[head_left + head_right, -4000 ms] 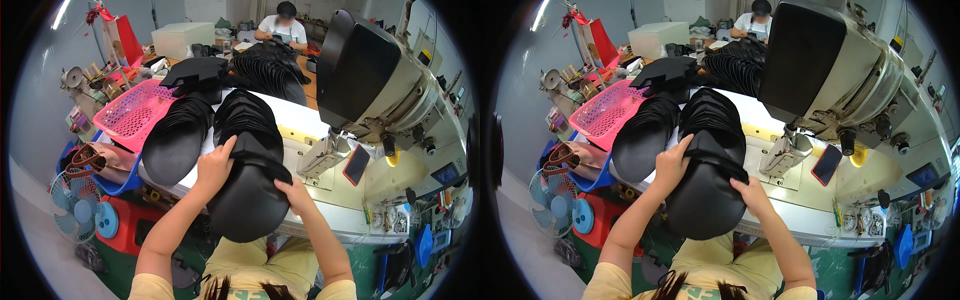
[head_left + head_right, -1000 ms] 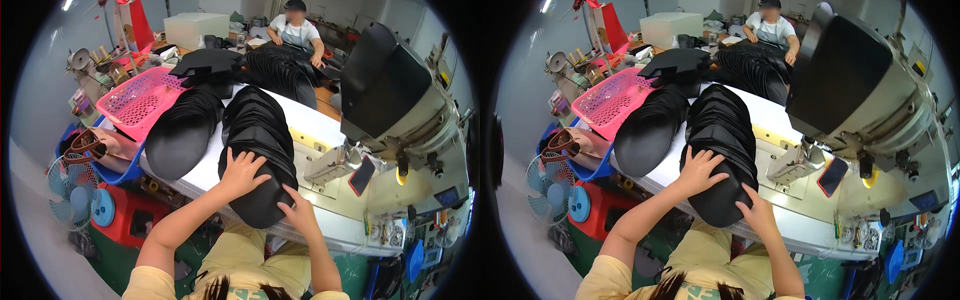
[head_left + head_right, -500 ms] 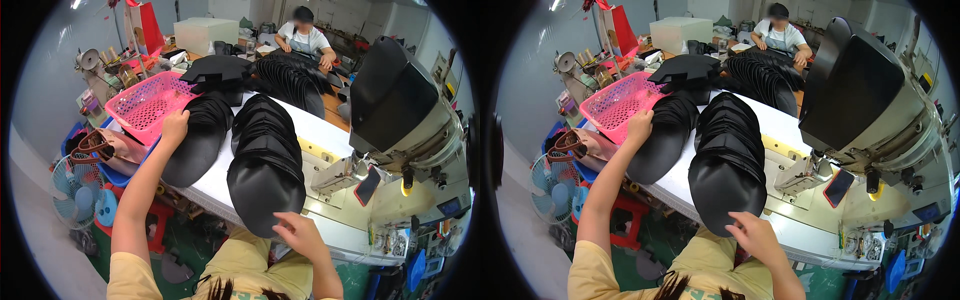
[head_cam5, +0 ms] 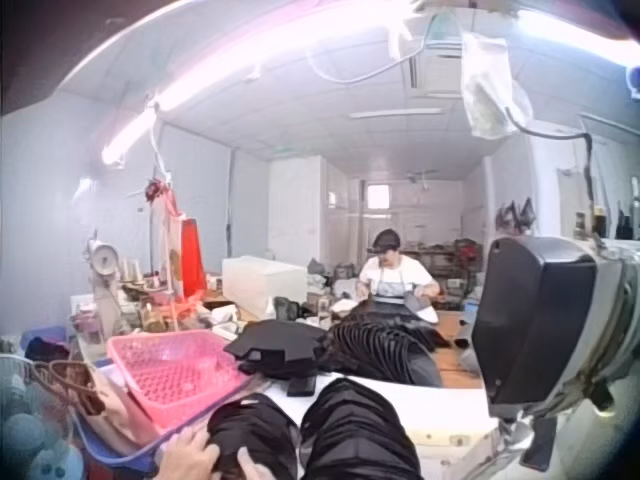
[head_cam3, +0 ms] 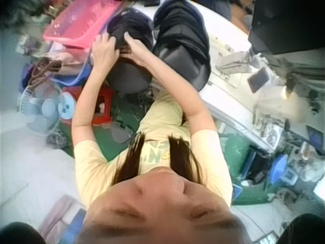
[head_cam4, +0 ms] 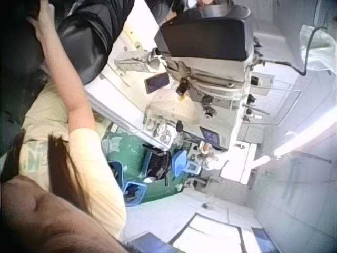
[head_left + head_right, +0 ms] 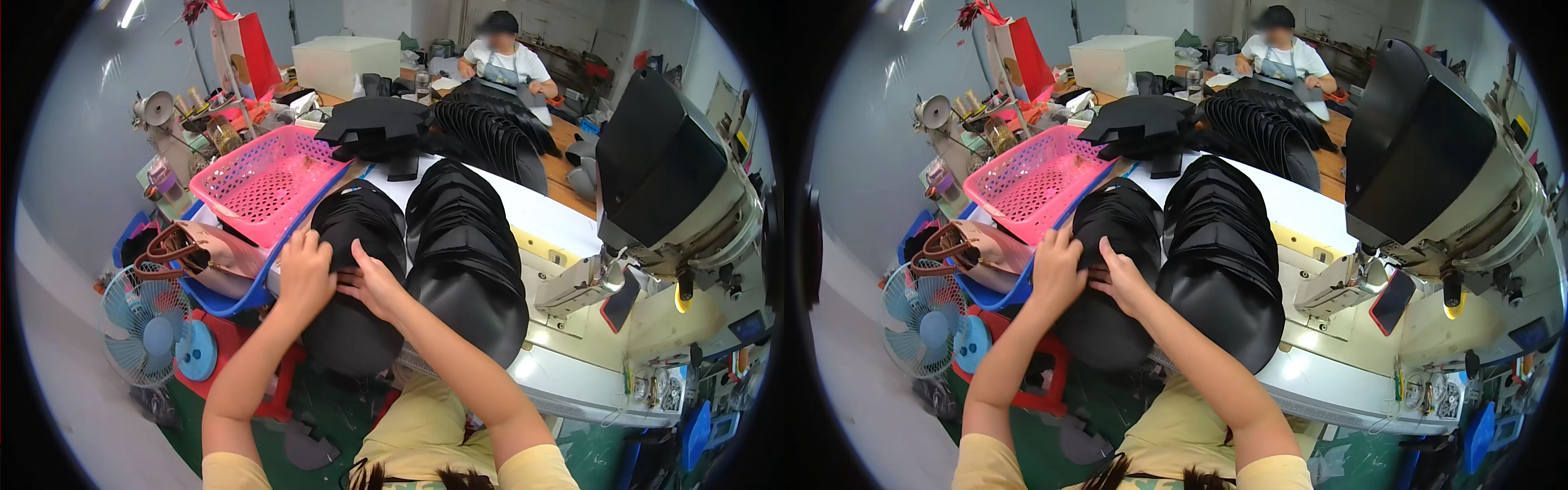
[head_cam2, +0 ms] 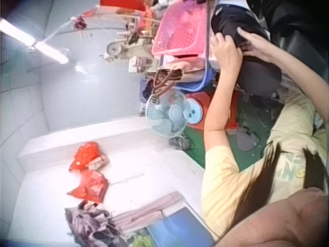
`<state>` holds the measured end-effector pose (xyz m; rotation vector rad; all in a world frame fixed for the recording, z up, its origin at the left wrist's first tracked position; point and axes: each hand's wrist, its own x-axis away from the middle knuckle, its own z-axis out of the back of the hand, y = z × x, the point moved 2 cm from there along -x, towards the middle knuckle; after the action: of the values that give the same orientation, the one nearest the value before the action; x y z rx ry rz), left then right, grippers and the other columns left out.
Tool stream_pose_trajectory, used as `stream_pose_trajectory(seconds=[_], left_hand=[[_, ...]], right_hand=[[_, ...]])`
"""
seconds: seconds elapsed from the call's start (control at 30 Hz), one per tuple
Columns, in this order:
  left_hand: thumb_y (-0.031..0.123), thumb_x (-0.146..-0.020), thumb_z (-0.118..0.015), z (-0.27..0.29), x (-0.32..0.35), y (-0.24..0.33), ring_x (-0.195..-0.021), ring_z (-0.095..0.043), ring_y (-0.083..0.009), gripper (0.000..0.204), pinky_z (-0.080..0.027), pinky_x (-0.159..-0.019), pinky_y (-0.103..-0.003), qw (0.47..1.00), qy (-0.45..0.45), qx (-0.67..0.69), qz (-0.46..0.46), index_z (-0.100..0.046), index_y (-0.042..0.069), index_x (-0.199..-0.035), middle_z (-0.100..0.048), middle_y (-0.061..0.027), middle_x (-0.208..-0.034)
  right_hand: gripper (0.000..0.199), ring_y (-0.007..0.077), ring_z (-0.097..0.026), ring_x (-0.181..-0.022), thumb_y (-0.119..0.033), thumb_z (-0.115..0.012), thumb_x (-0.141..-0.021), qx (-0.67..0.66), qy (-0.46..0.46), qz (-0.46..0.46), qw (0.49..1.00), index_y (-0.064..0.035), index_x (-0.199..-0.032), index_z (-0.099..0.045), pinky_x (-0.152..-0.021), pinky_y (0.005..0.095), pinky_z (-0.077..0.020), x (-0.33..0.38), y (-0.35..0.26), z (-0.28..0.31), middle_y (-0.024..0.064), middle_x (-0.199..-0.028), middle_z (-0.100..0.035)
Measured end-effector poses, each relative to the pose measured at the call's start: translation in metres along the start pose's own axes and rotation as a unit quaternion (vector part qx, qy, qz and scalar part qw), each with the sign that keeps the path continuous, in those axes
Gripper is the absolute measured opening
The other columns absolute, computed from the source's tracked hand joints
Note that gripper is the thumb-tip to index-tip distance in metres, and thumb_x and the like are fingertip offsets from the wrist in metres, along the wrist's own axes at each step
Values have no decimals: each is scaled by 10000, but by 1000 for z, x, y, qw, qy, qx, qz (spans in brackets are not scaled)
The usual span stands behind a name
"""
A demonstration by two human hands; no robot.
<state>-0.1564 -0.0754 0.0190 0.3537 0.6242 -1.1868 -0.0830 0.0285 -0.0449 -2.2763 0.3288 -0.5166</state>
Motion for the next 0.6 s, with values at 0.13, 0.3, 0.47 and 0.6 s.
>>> stream_pose_trajectory(seconds=[0.13,0.3,0.47,0.6], left_hand=[[102,-645,-737,3,16,7,-999,-535,-351,266,-436,-894,-408,981,-75,177,20,-583,-15,-827,-562,-168,-1031],[334,-957,-512,-45,32,-74,-968,-589,-215,334,-438,-866,-333,829,-40,496,256,-630,23,-924,-644,-92,-983],[534,-996,-364,-30,34,-91,-878,-618,-162,586,-452,-843,-297,672,-65,645,357,-636,16,-959,-669,-80,-943],[546,-1004,-317,32,26,-67,-863,-614,-150,639,-454,-823,-287,668,-48,668,323,-631,-7,-948,-668,-82,-926]], right_hand=[[501,85,-432,-656,-462,-684,-861,2,184,112,977,5,-771,-527,-575,298,-405,-25,6,-11,16,-730,-474],[372,176,-573,-891,-278,-694,-861,-61,145,149,976,57,-933,-550,-811,330,-473,-9,4,-8,104,-950,-598],[369,159,-632,-914,-228,-712,-850,-130,-69,69,987,59,-1030,-565,-817,297,-519,66,-34,-42,115,-1026,-642],[343,151,-641,-932,-231,-686,-879,-69,-174,98,977,28,-1096,-629,-819,306,-530,103,-58,-69,81,-1052,-659]])
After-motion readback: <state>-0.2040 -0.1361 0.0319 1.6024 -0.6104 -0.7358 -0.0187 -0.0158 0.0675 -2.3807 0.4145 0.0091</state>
